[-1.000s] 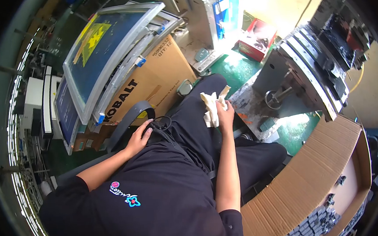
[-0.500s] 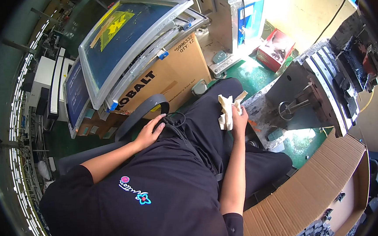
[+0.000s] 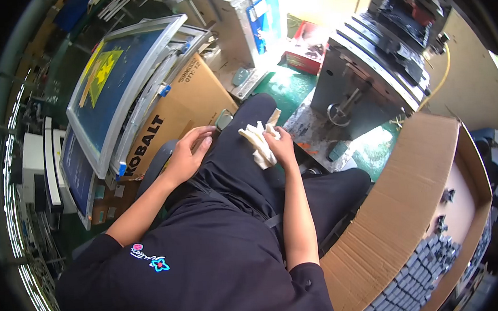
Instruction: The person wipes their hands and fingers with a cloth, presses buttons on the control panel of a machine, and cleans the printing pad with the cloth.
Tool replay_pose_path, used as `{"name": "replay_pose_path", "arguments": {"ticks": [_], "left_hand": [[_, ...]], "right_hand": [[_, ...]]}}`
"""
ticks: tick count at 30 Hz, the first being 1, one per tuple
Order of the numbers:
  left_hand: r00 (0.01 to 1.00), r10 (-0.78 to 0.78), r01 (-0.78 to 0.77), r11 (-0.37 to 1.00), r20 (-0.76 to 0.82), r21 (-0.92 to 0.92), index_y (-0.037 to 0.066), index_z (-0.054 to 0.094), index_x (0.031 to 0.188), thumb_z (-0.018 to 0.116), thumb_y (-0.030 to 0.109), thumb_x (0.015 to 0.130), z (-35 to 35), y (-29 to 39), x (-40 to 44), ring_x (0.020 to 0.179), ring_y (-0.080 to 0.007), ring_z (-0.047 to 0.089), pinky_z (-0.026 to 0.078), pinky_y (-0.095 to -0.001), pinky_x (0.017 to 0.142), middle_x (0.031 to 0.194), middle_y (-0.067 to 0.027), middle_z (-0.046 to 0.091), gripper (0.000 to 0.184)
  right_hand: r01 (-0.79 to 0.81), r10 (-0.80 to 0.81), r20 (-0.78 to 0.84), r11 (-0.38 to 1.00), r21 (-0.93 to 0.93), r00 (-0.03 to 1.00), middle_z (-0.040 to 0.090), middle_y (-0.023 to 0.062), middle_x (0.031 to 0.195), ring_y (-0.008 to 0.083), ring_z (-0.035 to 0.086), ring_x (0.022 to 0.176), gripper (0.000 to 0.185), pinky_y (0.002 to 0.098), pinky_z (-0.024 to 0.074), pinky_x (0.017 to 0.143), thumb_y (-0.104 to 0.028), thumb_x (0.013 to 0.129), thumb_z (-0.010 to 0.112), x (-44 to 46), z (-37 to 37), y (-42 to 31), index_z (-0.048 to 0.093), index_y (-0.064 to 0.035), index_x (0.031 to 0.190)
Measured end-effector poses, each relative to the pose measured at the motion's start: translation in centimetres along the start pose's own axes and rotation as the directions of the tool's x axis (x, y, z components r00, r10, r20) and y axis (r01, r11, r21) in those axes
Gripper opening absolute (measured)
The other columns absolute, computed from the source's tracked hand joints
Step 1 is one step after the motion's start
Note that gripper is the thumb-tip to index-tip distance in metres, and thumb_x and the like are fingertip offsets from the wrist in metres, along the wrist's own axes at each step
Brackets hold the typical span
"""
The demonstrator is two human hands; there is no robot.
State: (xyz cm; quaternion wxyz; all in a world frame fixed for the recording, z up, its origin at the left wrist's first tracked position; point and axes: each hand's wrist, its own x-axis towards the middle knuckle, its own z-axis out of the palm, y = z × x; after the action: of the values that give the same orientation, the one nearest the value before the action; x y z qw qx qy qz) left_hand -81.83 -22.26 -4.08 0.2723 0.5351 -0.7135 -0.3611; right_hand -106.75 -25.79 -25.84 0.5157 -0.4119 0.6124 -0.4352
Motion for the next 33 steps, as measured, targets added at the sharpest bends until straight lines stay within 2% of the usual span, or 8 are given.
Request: {"name": "replay_pose_path", "arguments": {"ticks": [5,8,12,15,17,22,25,33], "left_hand": [[0.972,0.182,-0.179,0.983,0.147,-0.038,0.003,0.07,0.119,0.06,0.019,0.102,2.9,4.0,2.6,0.101,-0.0246,0.071,0.054,-0.0333,0.09,0.111,-0.0124,0.073,0.026],[0.949,0.109,-0.15,0.982,0.296,0.119,0.005,0.072,0.112,0.062,0.023,0.099,1.5,1.4,1.7,0.097,-0.0258,0.072,0.054,-0.0349,0.086,0.101,-0.0121,0.075,0.024],[0.814,-0.249,0.01,0.909,0.524,0.417,0.003,0.072,0.108,0.062,0.023,0.098,-2.8,-0.6,1.5,0.087,-0.0248,0.073,0.055,-0.0346,0.081,0.094,-0.0121,0.076,0.024],[0.751,-0.169,-0.202,0.862,0.639,0.465,0.002,0.072,0.102,0.067,0.025,0.095,-4.7,-2.9,2.2,0.084,-0.0297,0.072,0.055,-0.0376,0.077,0.088,-0.0167,0.074,0.025],[0.651,-0.299,-0.132,0.86,0.697,0.493,0.001,0.072,0.094,0.072,0.028,0.092,-6.1,-2.5,2.5,0.082,-0.0297,0.072,0.054,-0.0393,0.076,0.084,-0.016,0.074,0.028],[0.506,-0.425,-0.139,0.819,0.751,0.557,0.001,0.073,0.095,0.072,0.028,0.092,-8.6,-5.5,0.8,0.083,-0.0294,0.072,0.055,-0.0395,0.077,0.085,-0.0142,0.074,0.028],[0.613,-0.152,-0.107,0.956,0.775,0.272,-0.001,0.071,0.109,0.071,0.023,0.094,-9.1,-8.7,-0.5,0.09,-0.0275,0.072,0.056,-0.0374,0.081,0.097,-0.0183,0.073,0.028],[0.548,-0.234,0.173,0.971,0.803,0.164,-0.004,0.069,0.114,0.075,0.022,0.092,-11.3,-11.5,-2.2,0.088,-0.0182,0.069,0.056,-0.0342,0.08,0.097,-0.0106,0.071,0.034]], "right_hand": [[-0.042,0.027,0.04,0.882,0.47,0.999,0.07,0.011,0.109,0.014,0.065,0.09,0.047,0.029,0.0523,0.08,-0.023,0.09,0.074,-0.9,-1.4,-3.1,0.062,0.0053,0.126],[0.008,0.034,-0.077,0.87,0.492,0.996,0.07,0.0106,0.109,0.0144,0.066,0.091,0.045,0.0293,0.0529,0.081,-0.022,0.092,0.072,-1.7,-2.8,-3.4,0.062,0.0044,0.127],[0.01,0.086,-0.138,0.814,0.581,0.987,0.071,0.0102,0.108,0.0155,0.068,0.089,0.039,0.031,0.0546,0.078,-0.02,0.096,0.068,-1.0,-4.0,-1.6,0.064,0.0036,0.126],[0.032,0.127,-0.212,0.786,0.617,0.969,0.071,0.0102,0.107,0.0171,0.068,0.089,0.036,0.0319,0.0551,0.077,-0.02,0.096,0.067,-0.5,-3.7,-0.4,0.065,0.0035,0.124],[0.041,0.096,-0.206,0.818,0.574,0.974,0.071,0.0104,0.101,0.0196,0.071,0.082,0.035,0.0334,0.0577,0.071,-0.029,0.102,0.057,-1.1,-3.2,-1.6,0.065,-0.0002,0.12],[0.014,0.082,-0.176,0.873,0.488,0.981,0.071,0.0104,0.1,0.0181,0.07,0.082,0.03,0.032,0.0568,0.07,-0.024,0.1,0.061,-1.7,-2.6,-3.2,0.066,0.0003,0.117],[-0.003,0.13,-0.225,0.872,0.489,0.966,0.071,0.0099,0.098,0.0167,0.069,0.081,0.029,0.0312,0.0556,0.073,-0.019,0.098,0.063,-2.1,-2.3,-4.1,0.066,0.0022,0.117],[-0.038,0.148,-0.175,0.858,0.513,0.973,0.071,0.0105,0.097,0.0176,0.069,0.081,0.028,0.0323,0.0563,0.072,-0.019,0.099,0.062,-1.4,-0.5,-3.9,0.065,0.0018,0.117]]}}
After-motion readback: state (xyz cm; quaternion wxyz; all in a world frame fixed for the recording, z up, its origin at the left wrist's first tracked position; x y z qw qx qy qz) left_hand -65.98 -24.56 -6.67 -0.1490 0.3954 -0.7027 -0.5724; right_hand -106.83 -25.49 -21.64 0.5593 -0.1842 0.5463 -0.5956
